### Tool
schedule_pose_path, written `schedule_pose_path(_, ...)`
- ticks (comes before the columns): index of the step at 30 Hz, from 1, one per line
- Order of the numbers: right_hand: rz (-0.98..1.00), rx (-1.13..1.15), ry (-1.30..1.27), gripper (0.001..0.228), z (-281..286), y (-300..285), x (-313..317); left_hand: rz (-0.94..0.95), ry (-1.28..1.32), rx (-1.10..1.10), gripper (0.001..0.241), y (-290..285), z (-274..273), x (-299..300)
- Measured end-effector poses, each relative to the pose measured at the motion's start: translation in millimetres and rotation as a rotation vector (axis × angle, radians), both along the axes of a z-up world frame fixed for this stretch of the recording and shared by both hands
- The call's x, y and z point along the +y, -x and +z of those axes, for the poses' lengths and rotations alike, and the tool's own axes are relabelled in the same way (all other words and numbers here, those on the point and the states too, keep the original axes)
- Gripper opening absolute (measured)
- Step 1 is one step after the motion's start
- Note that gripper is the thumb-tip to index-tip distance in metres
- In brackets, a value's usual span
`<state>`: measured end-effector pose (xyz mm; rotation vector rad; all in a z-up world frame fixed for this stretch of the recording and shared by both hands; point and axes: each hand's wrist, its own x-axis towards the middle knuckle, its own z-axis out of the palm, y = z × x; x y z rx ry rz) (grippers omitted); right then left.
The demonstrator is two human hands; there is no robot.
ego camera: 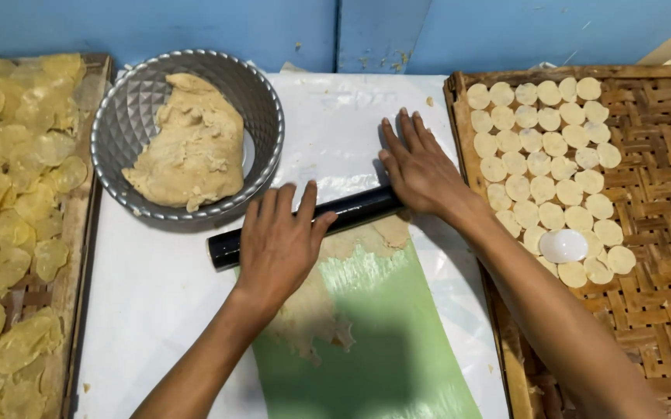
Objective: Rolling out dough on a board to create thin snack pieces for drying.
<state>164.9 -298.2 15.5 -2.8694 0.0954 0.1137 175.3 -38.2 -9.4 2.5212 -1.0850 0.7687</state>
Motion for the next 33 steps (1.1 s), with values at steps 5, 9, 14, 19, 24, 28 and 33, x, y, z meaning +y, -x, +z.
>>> schedule_pose_path(5, -0.082, 0.087, 0.056, 0.068, -8, -42, -3, -0.044, -0.066, 0.073, 0.057, -8, 1, 14)
schedule_pose_path(9, -0.148, -0.205, 0.007, 0.064, -15, -68, 0, -0.006, -0.114, 0.17, 0.057, -22, -4, 16)
schedule_pose_path(14, -0.097, -0.415, -0.16, 0.056, -2, -70, -6, 0.003, -0.087, 0.182, 0.057, -25, 2, 9)
schedule_pose_path(19, -0.113, -0.289, -0.295, 0.056, 53, -30, -3, -0.017, -0.004, 0.078, 0.056, -1, 14, 5)
schedule_pose_path(24, -0.139, -0.067, -0.108, 0.061, 78, 19, 8, -0.078, -0.067, 0.019, 0.053, 39, 27, 15)
schedule_pose_path(28, -0.062, -0.046, -0.069, 0.071, 48, 29, 19, -0.095, -0.117, 0.018, 0.052, 39, 1, 16)
schedule_pose_path(33, -0.025, -0.159, -0.069, 0.067, 23, 35, 24, -0.123, -0.051, 0.113, 0.056, 33, 3, 10)
